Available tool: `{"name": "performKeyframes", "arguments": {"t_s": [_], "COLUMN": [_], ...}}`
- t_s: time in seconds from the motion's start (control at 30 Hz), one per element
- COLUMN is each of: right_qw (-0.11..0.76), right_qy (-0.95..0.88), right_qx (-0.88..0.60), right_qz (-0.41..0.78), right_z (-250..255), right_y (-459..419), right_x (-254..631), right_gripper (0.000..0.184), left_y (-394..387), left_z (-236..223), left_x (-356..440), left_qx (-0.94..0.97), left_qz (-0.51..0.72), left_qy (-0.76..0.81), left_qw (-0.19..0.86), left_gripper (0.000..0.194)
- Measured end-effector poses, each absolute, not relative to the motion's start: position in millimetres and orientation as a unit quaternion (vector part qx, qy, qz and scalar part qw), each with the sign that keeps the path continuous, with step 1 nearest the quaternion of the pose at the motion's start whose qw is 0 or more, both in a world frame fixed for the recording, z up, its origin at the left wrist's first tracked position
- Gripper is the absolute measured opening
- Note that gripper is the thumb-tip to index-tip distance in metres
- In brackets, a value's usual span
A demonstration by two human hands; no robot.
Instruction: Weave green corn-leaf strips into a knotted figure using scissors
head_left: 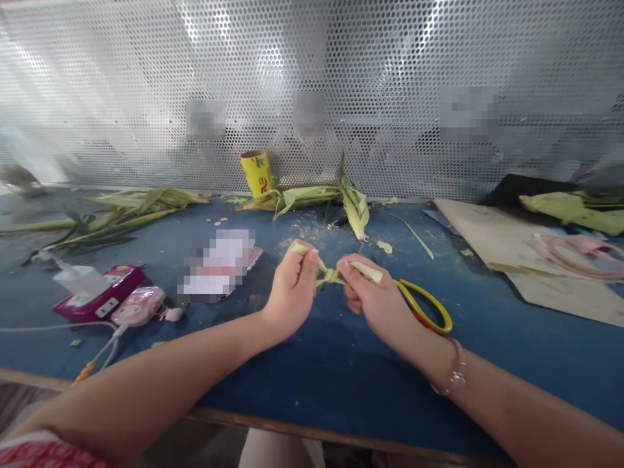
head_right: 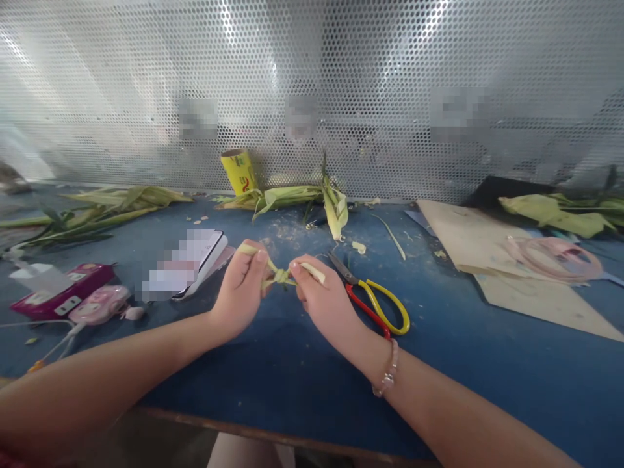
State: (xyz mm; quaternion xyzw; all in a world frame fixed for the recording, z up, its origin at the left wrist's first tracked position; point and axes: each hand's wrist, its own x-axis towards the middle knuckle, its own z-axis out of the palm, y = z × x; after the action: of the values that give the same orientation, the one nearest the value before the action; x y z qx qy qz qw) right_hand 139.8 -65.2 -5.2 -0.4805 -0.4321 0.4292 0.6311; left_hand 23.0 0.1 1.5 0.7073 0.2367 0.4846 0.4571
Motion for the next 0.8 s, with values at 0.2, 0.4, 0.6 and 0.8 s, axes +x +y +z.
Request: {"name": "performKeyframes", "arguments": {"t_s": [0.2, 0.4, 0.6, 0.8], "right_qw": [0.646, 0.656, 0.656, 0.649], "right_qy": [-0.386, -0.395, -0.381, -0.38], "right_qx": [-0.466, -0.475, -0.5, -0.511], "right_qz": [0.465, 0.434, 0.417, 0.415], "right_z": [-2.7, -9.7, -16.5, -19.9], "right_y": [-68.9, -66.5, -66.1, -65.2], "right_x": [141.8, 146.7, 146.3, 148.8], "right_gripper": [0.027, 0.025, 0.023, 0.024], "left_y": [-5.1, -6.2, -4.4, -0.3], "left_z": [0.0, 3.4, 7.5, 8.4], "left_x": [22.3, 24.9, 24.7, 26.1], "left_qx": [0.725, 0.681, 0.612, 0.547], "left_qz": [0.429, 0.34, 0.31, 0.286], "left_qy": [0.24, 0.275, 0.243, 0.25], "left_qw": [0.482, 0.587, 0.686, 0.746], "left_gripper": [0.021, 0.025, 0.026, 0.018]}}
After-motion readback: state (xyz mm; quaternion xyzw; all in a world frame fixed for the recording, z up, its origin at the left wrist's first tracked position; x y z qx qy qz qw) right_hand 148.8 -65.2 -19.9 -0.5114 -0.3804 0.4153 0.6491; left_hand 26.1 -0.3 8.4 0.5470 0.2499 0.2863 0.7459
